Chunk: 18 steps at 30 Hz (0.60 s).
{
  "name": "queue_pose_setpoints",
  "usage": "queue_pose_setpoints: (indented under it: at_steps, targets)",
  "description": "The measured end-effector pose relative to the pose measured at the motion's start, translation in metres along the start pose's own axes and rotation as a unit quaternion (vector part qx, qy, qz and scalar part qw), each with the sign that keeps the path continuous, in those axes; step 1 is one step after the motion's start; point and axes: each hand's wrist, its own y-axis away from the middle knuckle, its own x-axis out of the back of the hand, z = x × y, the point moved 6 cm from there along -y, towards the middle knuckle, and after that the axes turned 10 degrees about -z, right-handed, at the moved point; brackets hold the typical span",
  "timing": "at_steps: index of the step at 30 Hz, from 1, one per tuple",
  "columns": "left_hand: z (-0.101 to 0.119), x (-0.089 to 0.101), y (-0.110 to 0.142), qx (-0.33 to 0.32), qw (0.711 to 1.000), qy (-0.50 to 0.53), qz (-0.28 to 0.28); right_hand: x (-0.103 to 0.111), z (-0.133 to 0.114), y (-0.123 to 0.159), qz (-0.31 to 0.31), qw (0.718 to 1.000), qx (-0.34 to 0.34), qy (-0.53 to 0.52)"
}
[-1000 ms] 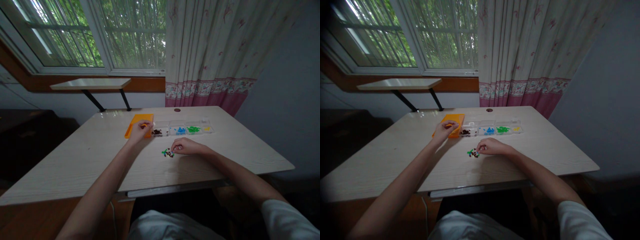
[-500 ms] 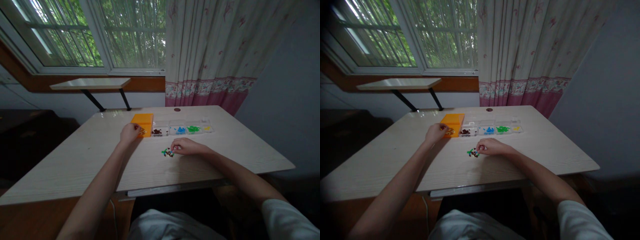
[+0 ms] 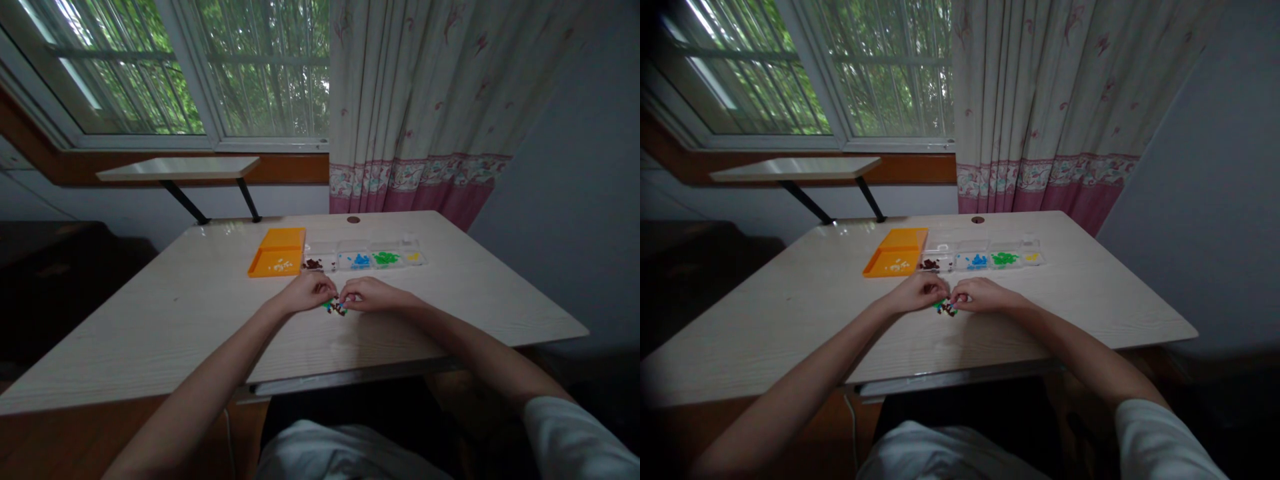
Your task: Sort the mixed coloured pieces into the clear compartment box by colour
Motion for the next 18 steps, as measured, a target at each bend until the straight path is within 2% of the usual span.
queue_pose_setpoints:
  at_steps: [4,8,11,18]
  targets:
    - [0.004,-0.003,0.000,-0.009,1.000,0.008,-0.001,0.001,0.000,-0.002,0.019,1.000,-0.014,-0.012]
    - [0.006,0.000,0.001,-0.002,1.000,0.009,0.011,0.004,0.008,-0.004,0.076,0.991,-0.049,-0.094]
    - [0.008,0.001,0.001,-0.008,0.999,-0.008,0.031,0.005,0.011,-0.004,0.094,0.981,-0.068,-0.157]
    - [0.010,0.003,0.002,-0.041,0.996,-0.030,0.072,0.008,0.008,-0.003,0.125,0.971,-0.065,-0.195]
